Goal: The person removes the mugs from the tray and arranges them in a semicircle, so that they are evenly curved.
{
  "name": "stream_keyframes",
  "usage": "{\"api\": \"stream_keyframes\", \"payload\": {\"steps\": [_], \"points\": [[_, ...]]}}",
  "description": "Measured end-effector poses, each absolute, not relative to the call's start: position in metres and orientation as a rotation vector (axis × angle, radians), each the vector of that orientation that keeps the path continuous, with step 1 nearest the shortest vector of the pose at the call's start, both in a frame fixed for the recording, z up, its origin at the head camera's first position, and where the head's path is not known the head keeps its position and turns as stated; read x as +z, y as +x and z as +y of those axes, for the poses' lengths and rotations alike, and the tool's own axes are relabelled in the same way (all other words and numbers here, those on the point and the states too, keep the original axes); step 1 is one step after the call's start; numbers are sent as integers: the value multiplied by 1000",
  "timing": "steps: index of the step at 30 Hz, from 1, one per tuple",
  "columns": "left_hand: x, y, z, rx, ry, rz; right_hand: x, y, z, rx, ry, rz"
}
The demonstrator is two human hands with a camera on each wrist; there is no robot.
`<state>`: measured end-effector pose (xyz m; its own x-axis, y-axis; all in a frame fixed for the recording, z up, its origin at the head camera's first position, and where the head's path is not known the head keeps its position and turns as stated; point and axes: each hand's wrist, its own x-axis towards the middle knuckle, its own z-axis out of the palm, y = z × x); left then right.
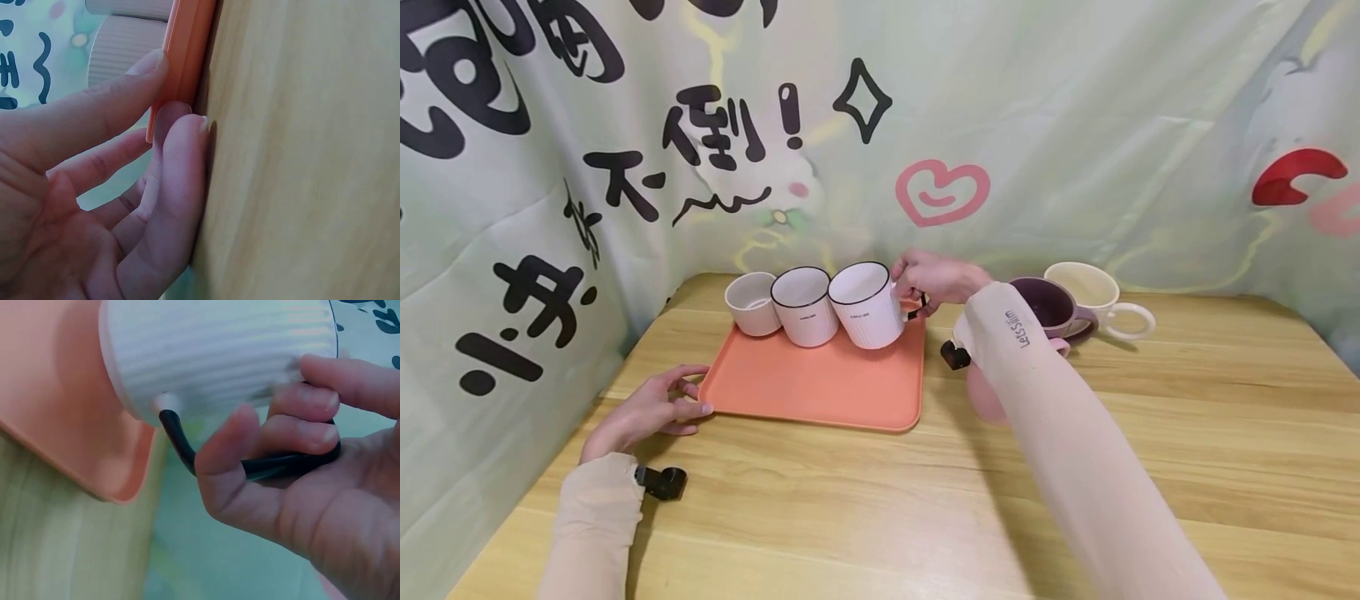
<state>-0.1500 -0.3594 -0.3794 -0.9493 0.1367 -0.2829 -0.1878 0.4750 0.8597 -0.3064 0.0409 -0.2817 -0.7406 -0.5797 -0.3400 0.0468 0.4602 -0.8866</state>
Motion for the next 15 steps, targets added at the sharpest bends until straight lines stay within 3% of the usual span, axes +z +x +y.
{"api": "stream_keyframes", "payload": {"steps": [15], "points": [[-379,-150,-359,1450,-46,2419,-261,-301,40,-1464,-431,2167]]}}
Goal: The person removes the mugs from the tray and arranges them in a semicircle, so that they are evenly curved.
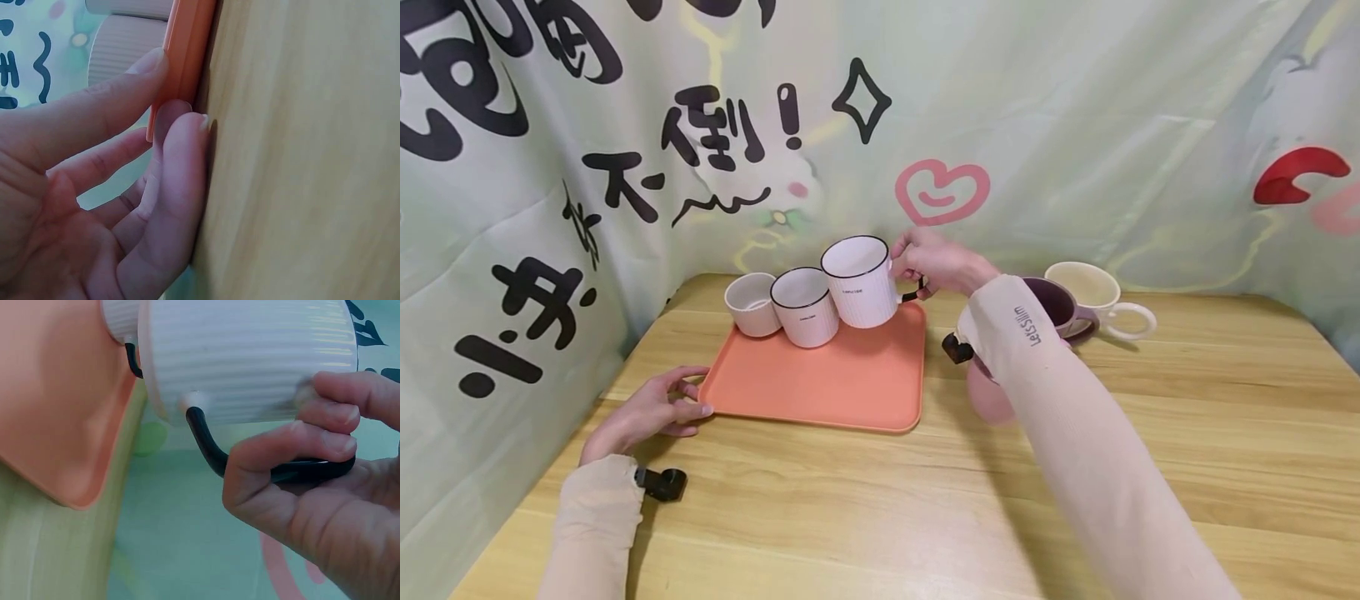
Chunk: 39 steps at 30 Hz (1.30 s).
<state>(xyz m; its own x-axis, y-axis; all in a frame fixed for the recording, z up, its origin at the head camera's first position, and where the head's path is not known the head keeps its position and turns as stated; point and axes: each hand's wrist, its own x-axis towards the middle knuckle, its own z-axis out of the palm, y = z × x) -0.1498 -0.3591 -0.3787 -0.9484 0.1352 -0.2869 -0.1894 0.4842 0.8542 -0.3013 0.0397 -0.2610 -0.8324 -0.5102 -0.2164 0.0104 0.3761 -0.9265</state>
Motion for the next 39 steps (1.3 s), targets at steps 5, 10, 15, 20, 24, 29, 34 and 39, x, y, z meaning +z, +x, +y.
{"api": "stream_keyframes", "payload": {"steps": [5,10,15,20,24,29,34,39], "points": [[-378,-150,-359,1443,-40,2429,-251,-298,41,-1511,-395,2191],[-378,-149,-359,1453,-37,2418,-243,-295,46,-1547,-374,2213],[-378,-151,-359,1467,-31,2404,-236,-293,56,-1642,-364,2187],[-379,-152,-359,1458,-34,2412,-228,-289,66,-1724,-379,2170],[-380,-152,-359,1445,-31,2424,-223,-284,74,-1759,-376,2187],[-381,-154,-358,1435,-15,2431,-220,-277,86,-1803,-387,2202],[-380,-153,-359,1430,-9,2438,-219,-271,97,-1837,-383,2217],[-380,-150,-359,1401,-23,2456,-220,-265,107,-1872,-383,2218]]}}
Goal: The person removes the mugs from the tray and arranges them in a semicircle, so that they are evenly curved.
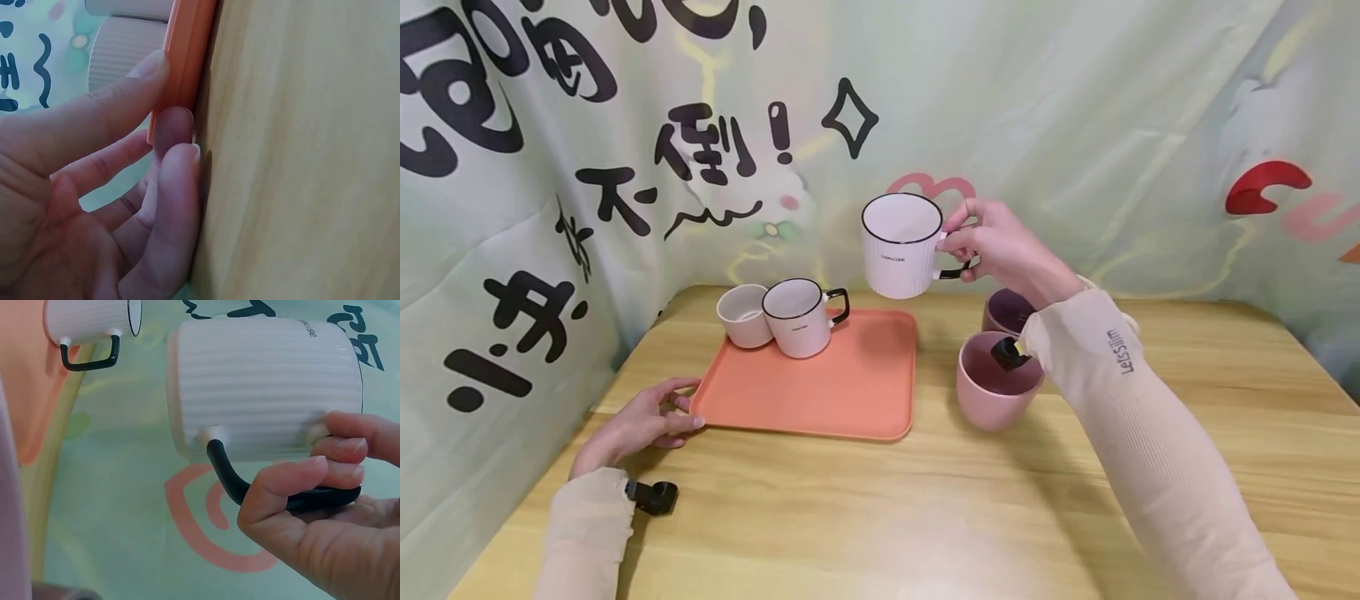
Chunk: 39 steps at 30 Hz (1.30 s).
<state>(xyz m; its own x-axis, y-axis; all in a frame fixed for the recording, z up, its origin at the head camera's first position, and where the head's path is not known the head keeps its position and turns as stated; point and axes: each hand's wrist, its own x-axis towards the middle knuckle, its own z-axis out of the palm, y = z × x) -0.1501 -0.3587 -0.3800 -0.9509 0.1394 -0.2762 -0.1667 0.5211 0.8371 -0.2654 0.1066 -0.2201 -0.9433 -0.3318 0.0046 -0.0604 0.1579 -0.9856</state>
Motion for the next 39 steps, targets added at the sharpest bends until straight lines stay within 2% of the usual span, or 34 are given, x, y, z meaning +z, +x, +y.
{"api": "stream_keyframes", "payload": {"steps": [39], "points": [[-382,-148,-362,1401,40,2443,-244,-248,212,-2237,-252,2145]]}}
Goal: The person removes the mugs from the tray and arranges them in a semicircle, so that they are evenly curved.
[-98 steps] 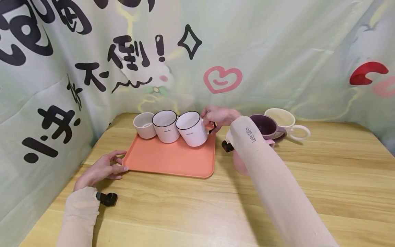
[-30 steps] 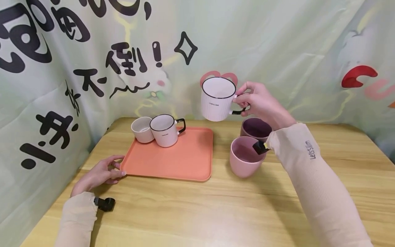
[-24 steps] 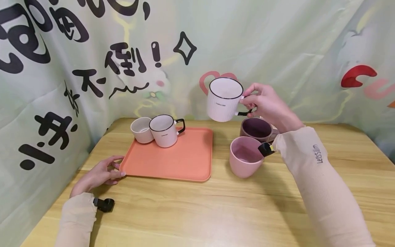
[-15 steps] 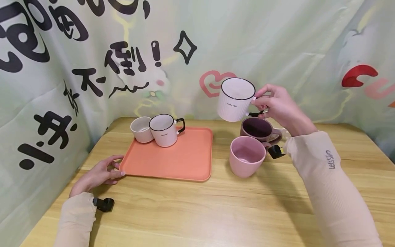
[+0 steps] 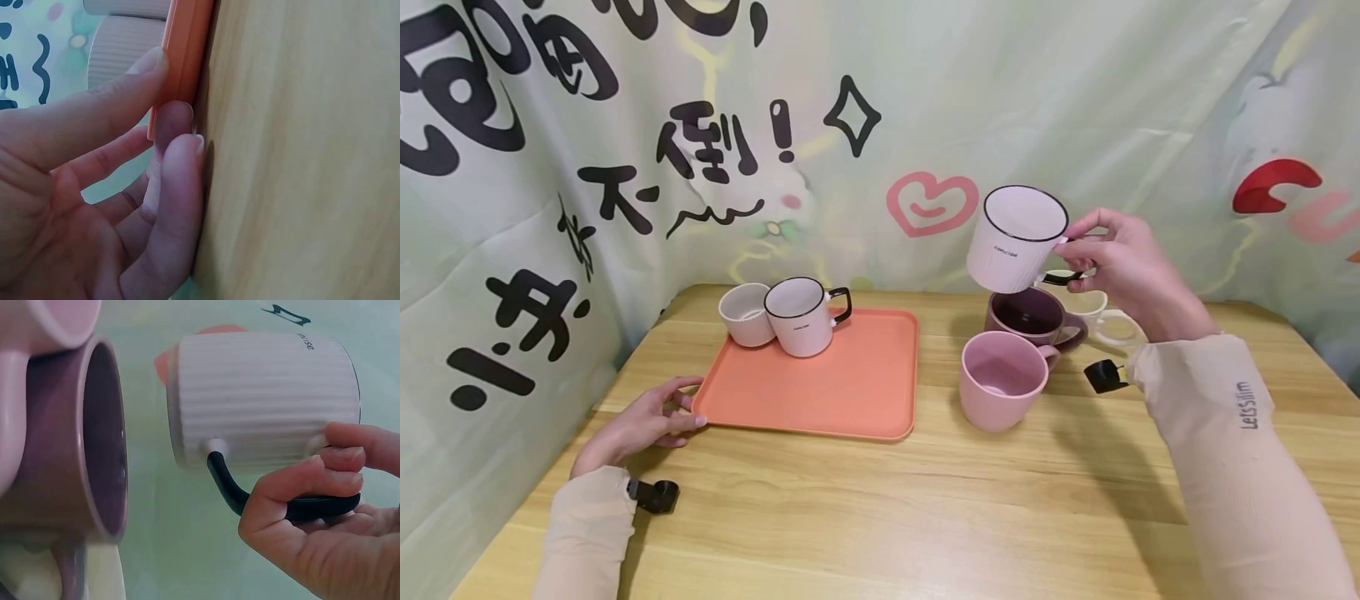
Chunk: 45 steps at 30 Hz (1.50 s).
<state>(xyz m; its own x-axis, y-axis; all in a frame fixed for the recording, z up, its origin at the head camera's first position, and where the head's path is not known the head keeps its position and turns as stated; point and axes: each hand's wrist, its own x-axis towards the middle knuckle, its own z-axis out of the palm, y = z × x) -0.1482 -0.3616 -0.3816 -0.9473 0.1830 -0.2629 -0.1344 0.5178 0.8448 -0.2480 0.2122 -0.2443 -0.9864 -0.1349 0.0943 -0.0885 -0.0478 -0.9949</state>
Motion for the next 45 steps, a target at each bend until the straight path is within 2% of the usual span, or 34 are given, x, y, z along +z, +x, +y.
{"api": "stream_keyframes", "payload": {"steps": [45], "points": [[-380,-148,-360,1347,43,2470,-276,-233,327,-2557,73,2132]]}}
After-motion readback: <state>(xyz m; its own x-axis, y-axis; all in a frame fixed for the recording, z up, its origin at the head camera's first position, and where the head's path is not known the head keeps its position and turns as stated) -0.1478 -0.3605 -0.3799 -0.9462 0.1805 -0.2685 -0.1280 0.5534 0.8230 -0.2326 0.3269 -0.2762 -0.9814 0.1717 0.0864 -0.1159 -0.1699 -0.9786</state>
